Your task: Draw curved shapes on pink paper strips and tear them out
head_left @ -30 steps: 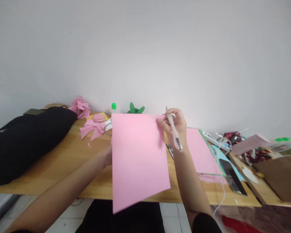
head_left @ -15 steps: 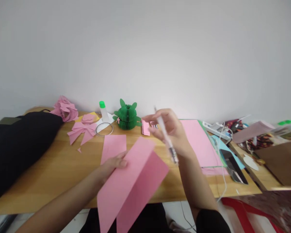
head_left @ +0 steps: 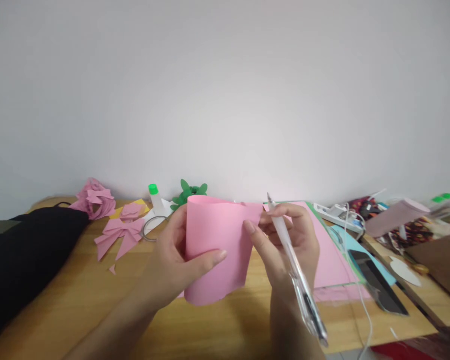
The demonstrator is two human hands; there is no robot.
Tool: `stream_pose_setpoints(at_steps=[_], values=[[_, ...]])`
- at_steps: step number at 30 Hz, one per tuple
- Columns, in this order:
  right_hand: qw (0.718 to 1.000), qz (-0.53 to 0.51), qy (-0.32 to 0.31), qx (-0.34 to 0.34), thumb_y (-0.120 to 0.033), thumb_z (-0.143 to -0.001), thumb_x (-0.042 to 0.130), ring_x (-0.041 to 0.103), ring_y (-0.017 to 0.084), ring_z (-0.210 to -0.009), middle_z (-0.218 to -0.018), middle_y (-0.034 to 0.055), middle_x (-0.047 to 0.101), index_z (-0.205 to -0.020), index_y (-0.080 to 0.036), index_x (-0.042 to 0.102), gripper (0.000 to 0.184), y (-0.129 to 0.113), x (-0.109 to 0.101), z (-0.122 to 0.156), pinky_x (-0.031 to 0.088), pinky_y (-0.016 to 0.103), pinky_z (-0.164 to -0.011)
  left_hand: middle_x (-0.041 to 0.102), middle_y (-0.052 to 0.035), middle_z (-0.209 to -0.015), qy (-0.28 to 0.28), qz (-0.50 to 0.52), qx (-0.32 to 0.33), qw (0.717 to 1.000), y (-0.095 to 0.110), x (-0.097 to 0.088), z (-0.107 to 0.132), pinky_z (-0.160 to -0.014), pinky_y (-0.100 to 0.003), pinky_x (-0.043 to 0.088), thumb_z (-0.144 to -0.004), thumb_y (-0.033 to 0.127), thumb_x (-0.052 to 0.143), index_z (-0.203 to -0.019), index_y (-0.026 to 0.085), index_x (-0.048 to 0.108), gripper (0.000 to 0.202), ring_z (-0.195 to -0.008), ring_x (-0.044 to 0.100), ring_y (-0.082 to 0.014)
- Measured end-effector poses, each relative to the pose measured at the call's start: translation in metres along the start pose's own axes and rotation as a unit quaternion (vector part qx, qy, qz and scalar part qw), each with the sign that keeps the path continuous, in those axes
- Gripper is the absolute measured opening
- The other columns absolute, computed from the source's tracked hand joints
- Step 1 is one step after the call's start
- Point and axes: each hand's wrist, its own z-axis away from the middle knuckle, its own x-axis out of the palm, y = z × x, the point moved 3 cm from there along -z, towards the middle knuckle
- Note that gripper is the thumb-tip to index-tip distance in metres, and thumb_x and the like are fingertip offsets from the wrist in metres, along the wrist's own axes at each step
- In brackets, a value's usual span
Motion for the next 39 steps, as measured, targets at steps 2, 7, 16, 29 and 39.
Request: stream_pose_setpoints(at_steps=[2, 7, 16, 29, 39], values=[[1.0, 0.006, 0.005, -0.019, -0.013, -0.074, 0.078, 0.062, 0.009, -0.063, -0.076, -0.0055, 0.062, -0.093, -0.027, 0.058, 0.031, -0.004, -0.001, 0.002, 0.054, 0.021, -0.059, 0.075, -0.0049, -0.101, -0.038, 0.009, 0.032, 0.999, 0.003, -0.003, -0.005, -0.064, -0.024, 0.062, -0.075, 0.036, 0.08, -0.112, 0.025, 0.067, 0.04, -0.084, 0.073, -0.0203], [1.0, 0.008, 0.0, -0.007, -0.014, -0.079, 0.073, 0.062, 0.009, -0.064, -0.078, -0.0052, 0.062, -0.095, -0.027, 0.057, 0.025, -0.009, 0.001, 0.008, 0.055, 0.02, -0.059, 0.075, 0.0029, -0.079, 0.008, -0.025, 0.044, 0.999, 0.004, -0.017, -0.008, -0.053, -0.016, 0.058, -0.079, 0.033, 0.078, -0.095, 0.028, 0.073, 0.018, -0.065, 0.072, -0.0139], [0.997, 0.041, 0.066, -0.013, -0.011, -0.079, 0.072, 0.064, 0.01, -0.064, -0.074, -0.0053, 0.063, -0.091, -0.027, 0.057, 0.025, -0.021, 0.005, 0.01, 0.057, 0.023, -0.059, 0.072, 0.0027, -0.068, 0.074, -0.086, 0.01, 0.993, 0.011, -0.015, 0.004, -0.042, -0.017, 0.053, -0.071, 0.037, 0.081, -0.088, 0.023, 0.071, 0.024, -0.052, 0.066, -0.014], [0.994, 0.034, 0.092, -0.038, -0.004, -0.078, 0.072, 0.062, 0.01, -0.064, -0.076, -0.0037, 0.061, -0.09, -0.026, 0.059, 0.028, -0.026, 0.008, 0.016, 0.055, 0.022, -0.057, 0.071, 0.0024, -0.066, 0.124, -0.101, -0.068, 0.985, 0.022, -0.007, 0.01, -0.043, -0.018, 0.049, -0.066, 0.04, 0.081, -0.087, 0.024, 0.07, 0.028, -0.052, 0.062, -0.0135], [0.99, 0.084, 0.089, -0.065, -0.008, -0.081, 0.072, 0.063, 0.014, -0.062, -0.074, -0.0032, 0.06, -0.09, -0.028, 0.057, 0.026, -0.03, 0.009, 0.016, 0.054, 0.025, -0.05, 0.072, 0.0024, -0.066, 0.137, -0.108, -0.064, 0.983, 0.02, -0.013, 0.009, -0.042, -0.019, 0.052, -0.061, 0.042, 0.085, -0.087, 0.024, 0.071, 0.034, -0.051, 0.063, -0.0144]])
